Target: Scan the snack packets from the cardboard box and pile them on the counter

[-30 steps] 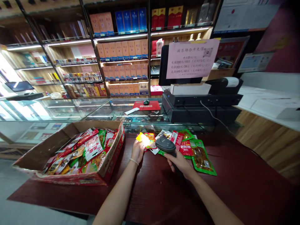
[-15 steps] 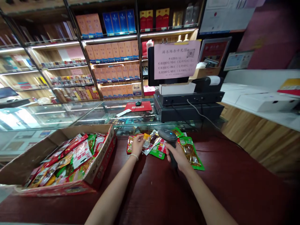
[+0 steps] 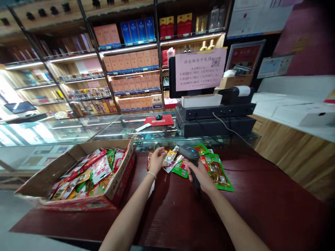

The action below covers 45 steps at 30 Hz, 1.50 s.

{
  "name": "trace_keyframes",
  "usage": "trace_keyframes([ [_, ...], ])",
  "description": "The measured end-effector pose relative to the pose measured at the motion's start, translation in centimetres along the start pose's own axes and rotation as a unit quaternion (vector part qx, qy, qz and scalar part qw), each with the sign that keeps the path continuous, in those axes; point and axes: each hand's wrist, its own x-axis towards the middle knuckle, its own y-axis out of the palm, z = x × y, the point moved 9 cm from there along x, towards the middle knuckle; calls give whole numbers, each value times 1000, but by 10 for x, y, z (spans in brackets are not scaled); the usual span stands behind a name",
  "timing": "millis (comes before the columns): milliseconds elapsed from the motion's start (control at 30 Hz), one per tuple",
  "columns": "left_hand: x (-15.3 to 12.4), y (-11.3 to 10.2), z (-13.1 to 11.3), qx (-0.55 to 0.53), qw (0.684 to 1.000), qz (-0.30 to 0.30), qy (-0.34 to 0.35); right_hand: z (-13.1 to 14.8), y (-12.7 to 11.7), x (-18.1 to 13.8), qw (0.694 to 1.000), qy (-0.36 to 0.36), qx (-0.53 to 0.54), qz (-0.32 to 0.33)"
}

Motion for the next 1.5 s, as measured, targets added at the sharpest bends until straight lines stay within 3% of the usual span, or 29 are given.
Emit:
trace_keyframes([
  [133,-16,-27,-61,5,998,-4,58,-3,19,-1,1000,9,-6,26],
  [267,-32,-70,-129,12,993,-2,116,7,60,-3,996,15,-40,75],
  [367,-39,-120,-170,78,984,-27,158,20,102,-6,992,7,-37,117],
  [433,-41,-163,-182,127,977,-62,160,29,134,-8,989,-4,-20,149],
  [567,-44,-257,-179,237,953,-129,139,36,198,-11,981,-8,-8,195],
  [733,-54,-372,-154,323,920,-210,78,30,272,-12,974,-6,-12,225],
  [833,-57,-428,-137,337,904,-261,42,21,309,-13,969,4,-16,247],
  [900,-52,-452,-121,349,898,-268,9,14,328,-14,965,12,-22,260],
  [967,-41,-460,-102,395,890,-224,-27,9,340,-14,963,13,-29,269],
  [1067,-24,-454,-66,489,860,-103,-99,7,348,-14,961,5,-38,275],
  [1133,-19,-450,-47,520,841,-61,-139,6,348,-13,962,8,-39,271],
  [1267,-18,-444,-36,530,830,-53,-162,7,342,-13,964,17,-38,261],
  [1400,-21,-439,-46,535,828,-66,-154,16,332,-16,967,-5,-28,255],
  [1500,-25,-434,-60,436,881,-105,-152,22,320,-18,968,-18,-24,250],
])
